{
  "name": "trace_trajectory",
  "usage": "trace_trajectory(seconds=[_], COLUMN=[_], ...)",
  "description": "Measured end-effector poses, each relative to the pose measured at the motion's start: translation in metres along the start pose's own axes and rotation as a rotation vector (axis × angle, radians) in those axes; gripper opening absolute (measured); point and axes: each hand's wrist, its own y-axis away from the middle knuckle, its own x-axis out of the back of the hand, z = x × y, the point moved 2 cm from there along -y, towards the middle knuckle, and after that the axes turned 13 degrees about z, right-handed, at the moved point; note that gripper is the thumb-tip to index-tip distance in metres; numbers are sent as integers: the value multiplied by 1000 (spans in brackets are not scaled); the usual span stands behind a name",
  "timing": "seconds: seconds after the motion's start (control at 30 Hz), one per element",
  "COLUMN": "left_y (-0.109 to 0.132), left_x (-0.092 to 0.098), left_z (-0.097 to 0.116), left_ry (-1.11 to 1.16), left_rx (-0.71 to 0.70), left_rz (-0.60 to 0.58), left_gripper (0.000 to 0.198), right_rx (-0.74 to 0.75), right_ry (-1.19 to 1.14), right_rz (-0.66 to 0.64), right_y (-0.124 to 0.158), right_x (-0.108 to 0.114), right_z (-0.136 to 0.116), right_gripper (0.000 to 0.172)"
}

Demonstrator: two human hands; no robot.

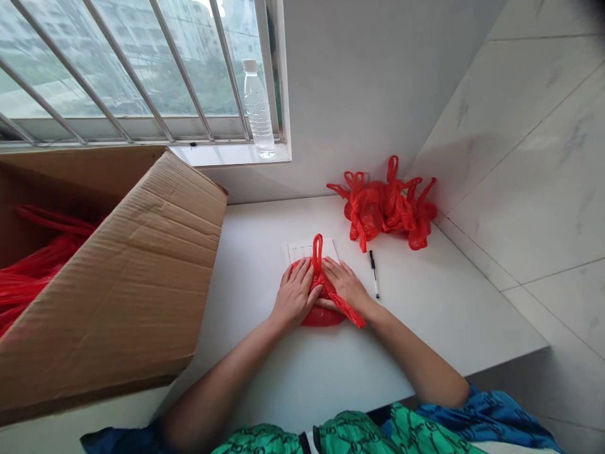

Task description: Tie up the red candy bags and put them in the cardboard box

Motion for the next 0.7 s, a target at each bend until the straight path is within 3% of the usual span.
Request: trace_trajectory(seconds=[0.3,0.43,0.53,0.6,0.7], left_y=[1,3,8,12,17], left_x=[-6,2,19,34,63], left_z=[-4,-4,1,8,25], left_ry=[77,181,274,340,458], left_rx=[31,31,31,36,82], left_rz=[-8,85,175,195,179], left_gripper=[48,38,23,16,17], right_rx=[21,-12,-46,-51,-20], right_ry=[34,-76,-209,-301,-452], right_rz=[-8,11,81,139,224], right_y=[2,0,2,5,11], right_x=[-5,9,30,46,69], right_z=[0,-3,-7,-13,-30], right_gripper=[78,77,75,58,17])
